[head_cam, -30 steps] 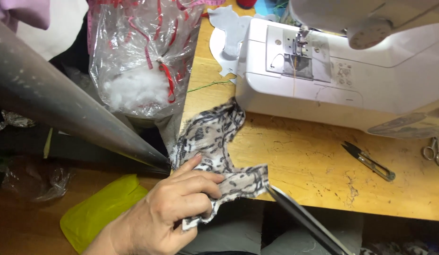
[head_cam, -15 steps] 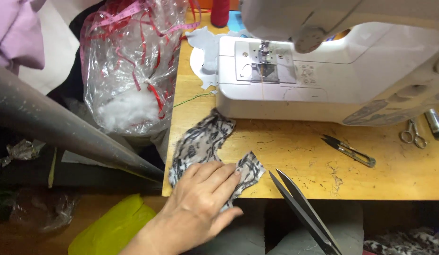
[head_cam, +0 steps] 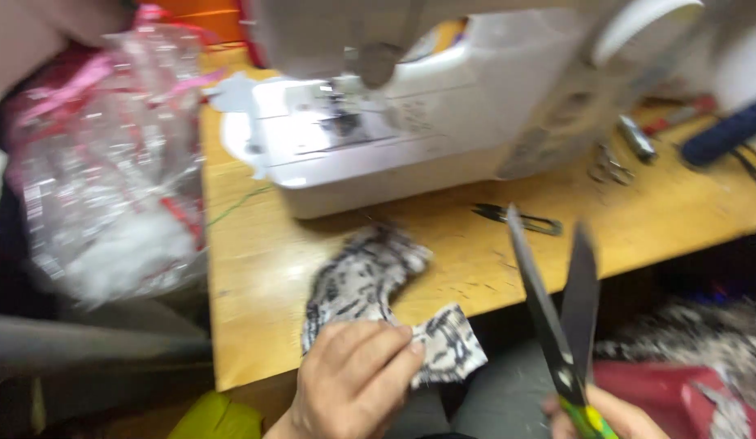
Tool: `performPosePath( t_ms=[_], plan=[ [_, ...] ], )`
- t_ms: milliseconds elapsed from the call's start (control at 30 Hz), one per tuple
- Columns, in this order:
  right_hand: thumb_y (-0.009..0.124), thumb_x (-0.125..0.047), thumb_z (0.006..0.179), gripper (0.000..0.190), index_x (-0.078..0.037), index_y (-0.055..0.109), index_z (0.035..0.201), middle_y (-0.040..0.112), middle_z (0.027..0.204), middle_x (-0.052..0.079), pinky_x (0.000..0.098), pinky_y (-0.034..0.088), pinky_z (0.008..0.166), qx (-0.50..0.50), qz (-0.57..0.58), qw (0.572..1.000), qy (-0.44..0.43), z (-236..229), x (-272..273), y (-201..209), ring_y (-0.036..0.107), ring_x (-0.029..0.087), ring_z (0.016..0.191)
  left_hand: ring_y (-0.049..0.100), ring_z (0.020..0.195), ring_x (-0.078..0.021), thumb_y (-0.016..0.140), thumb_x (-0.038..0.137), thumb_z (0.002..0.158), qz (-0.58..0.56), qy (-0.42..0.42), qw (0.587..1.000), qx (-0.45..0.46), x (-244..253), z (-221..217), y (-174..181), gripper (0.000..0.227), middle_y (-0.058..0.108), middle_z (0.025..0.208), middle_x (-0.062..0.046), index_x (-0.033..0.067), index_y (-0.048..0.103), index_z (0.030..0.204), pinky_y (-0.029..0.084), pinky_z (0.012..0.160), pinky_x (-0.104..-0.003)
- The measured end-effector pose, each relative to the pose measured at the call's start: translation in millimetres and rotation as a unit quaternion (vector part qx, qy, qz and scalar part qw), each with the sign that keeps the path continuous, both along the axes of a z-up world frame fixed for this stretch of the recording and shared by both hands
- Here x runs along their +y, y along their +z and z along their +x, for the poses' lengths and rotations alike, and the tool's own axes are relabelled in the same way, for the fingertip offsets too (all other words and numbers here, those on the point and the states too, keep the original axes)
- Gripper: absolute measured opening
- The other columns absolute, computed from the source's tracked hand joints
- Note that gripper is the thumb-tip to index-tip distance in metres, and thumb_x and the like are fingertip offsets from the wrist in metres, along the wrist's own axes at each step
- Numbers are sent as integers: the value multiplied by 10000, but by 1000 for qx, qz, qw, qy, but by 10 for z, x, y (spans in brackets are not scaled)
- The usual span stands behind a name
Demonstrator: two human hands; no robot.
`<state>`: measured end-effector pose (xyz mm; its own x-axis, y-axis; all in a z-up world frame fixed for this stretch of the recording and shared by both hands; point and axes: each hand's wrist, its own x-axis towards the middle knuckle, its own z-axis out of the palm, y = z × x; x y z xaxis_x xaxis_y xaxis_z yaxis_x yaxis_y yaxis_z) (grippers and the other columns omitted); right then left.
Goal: The person uses scissors to trim the edges of a small piece of patterned fabric. After cutting, they turn the fabric inside out and adjust its shape by hand.
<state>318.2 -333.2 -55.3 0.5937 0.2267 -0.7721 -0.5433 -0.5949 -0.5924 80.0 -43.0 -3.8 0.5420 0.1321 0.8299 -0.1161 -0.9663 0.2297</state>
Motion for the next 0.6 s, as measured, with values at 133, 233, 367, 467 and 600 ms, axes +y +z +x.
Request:
performPosePath(
  t_ms=[133,233,367,467,600],
  plan=[
    [899,-601,902,897,85,517,1336,815,1124,275,363,638,688,-72,451,856,243,-123,187,181,853,351,855,721,832,-119,737,171,986,113,9,991,-71,-195,403,70,27,739,977,18,165,724,1010,506,726,-260],
    [849,-269,858,681,149,548,1303,734,932,225,328,553,635,-114,464,874,87,-329,377,446,654,217,694,724,837,-124,688,136,1005,126,-38,988,-76,-322,659,114,33,739,982,11,149,715,1020,501,706,-253],
    [758,79,784,444,54,652,1214,739,820,121,306,503,593,-151,343,927,-18,-286,313,545,616,177,607,727,800,-123,683,143,1004,124,-69,986,-88,-515,878,71,32,730,961,10,152,711,1017,489,671,-256],
    [758,61,803,397,60,626,1178,722,785,82,321,502,619,-166,338,925,-52,-206,231,586,614,171,640,723,833,-125,720,128,993,102,-87,989,-59,-645,955,47,57,737,1007,9,150,705,1043,512,722,-261],
    [758,1,789,399,114,597,1136,718,664,172,328,523,377,-157,367,915,-61,-148,84,594,611,253,433,720,808,-133,613,180,1002,-6,-110,993,-52,-816,1087,45,126,738,951,10,149,734,982,511,719,-275]
  ],
)
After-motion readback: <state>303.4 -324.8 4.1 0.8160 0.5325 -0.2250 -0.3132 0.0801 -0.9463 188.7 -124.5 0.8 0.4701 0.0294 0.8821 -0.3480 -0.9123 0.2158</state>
